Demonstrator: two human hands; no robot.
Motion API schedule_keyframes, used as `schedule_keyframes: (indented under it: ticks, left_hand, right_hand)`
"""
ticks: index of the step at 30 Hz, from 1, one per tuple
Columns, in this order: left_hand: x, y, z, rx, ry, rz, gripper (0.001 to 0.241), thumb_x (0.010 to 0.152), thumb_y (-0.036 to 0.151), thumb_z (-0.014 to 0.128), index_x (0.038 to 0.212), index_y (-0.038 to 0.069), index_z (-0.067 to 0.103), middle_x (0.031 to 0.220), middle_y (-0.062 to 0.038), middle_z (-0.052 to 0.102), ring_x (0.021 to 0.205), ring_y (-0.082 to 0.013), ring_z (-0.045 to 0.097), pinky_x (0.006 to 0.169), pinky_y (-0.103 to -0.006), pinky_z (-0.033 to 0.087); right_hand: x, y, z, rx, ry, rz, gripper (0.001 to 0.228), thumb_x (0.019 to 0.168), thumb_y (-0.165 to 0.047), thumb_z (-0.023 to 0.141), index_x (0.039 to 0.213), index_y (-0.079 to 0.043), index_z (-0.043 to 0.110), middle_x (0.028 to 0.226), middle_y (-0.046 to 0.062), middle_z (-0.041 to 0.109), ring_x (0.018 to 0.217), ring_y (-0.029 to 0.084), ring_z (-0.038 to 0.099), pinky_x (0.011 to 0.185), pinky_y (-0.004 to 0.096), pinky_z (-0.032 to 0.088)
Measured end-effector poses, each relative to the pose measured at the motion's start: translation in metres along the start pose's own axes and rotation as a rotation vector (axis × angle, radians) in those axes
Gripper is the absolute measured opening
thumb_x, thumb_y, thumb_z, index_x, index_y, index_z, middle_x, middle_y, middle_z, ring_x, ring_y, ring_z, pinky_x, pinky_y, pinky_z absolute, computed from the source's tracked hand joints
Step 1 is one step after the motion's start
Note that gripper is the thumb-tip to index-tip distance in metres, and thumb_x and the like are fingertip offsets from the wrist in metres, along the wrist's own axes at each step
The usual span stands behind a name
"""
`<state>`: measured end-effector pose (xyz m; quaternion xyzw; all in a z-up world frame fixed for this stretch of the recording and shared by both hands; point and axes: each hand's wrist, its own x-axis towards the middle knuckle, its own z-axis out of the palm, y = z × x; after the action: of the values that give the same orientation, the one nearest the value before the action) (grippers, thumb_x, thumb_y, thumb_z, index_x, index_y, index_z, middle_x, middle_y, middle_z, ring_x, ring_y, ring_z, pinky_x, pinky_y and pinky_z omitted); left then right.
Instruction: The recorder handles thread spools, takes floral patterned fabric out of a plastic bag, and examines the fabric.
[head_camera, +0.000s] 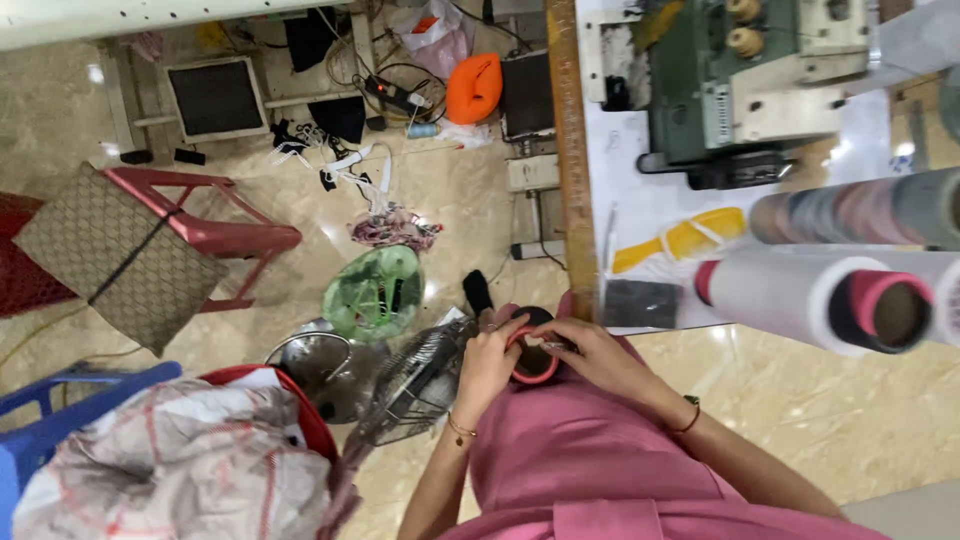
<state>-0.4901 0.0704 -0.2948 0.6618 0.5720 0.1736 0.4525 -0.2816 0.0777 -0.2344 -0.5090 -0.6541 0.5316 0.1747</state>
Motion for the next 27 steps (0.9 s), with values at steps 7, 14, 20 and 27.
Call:
schedule_keyframes:
  ticks: [7,14,20,27]
  left_hand:
    - [0.016,-0.052,-0.042,-0.089,0.216,-0.258,0.052,0.083,0.004,0.066,0.134,0.016,0.066,0.114,-0.022,0.071,0.082,-0.0371,0.073,0.077,-0.044,0.057]
    - [0.053,-0.118,-0.031,-0.116,0.403,-0.158,0.051,0.083,0.001,0.065,0.133,0.012,0.065,0.119,-0.023,0.07,0.101,-0.0421,0.069,0.085,-0.0462,0.055]
    - [0.105,-0.182,0.009,-0.123,0.461,-0.277,0.052,0.086,0.003,0.066,0.136,0.012,0.063,0.121,-0.023,0.07,0.103,-0.0421,0.068,0.088,-0.0472,0.054]
    - [0.094,-0.233,0.142,-0.206,0.454,-0.351,0.054,0.097,0.026,0.063,0.143,0.002,0.05,0.129,-0.026,0.062,0.112,-0.0411,0.065,0.093,-0.0505,0.053]
  right_hand:
    - [0.053,-0.007,0.017,-0.142,-0.029,-0.033,0.031,0.097,-0.014,0.061,0.127,-0.007,0.065,0.121,0.016,0.07,0.111,0.035,0.068,0.093,0.042,0.053]
    - [0.134,0.048,0.087,-0.171,-0.154,0.038,0.039,0.096,-0.015,0.063,0.135,-0.013,0.062,0.11,0.018,0.071,0.095,0.036,0.071,0.081,0.045,0.055]
    - [0.2,0.179,0.142,-0.077,-0.034,-0.086,0.018,0.094,-0.015,0.071,0.106,-0.004,0.062,0.089,0.017,0.071,0.078,0.032,0.071,0.07,0.041,0.055]
    - [0.272,0.301,0.174,0.209,0.143,0.444,0.026,0.101,-0.029,0.064,0.111,-0.005,0.06,0.084,0.01,0.071,0.061,0.019,0.067,0.056,0.035,0.053]
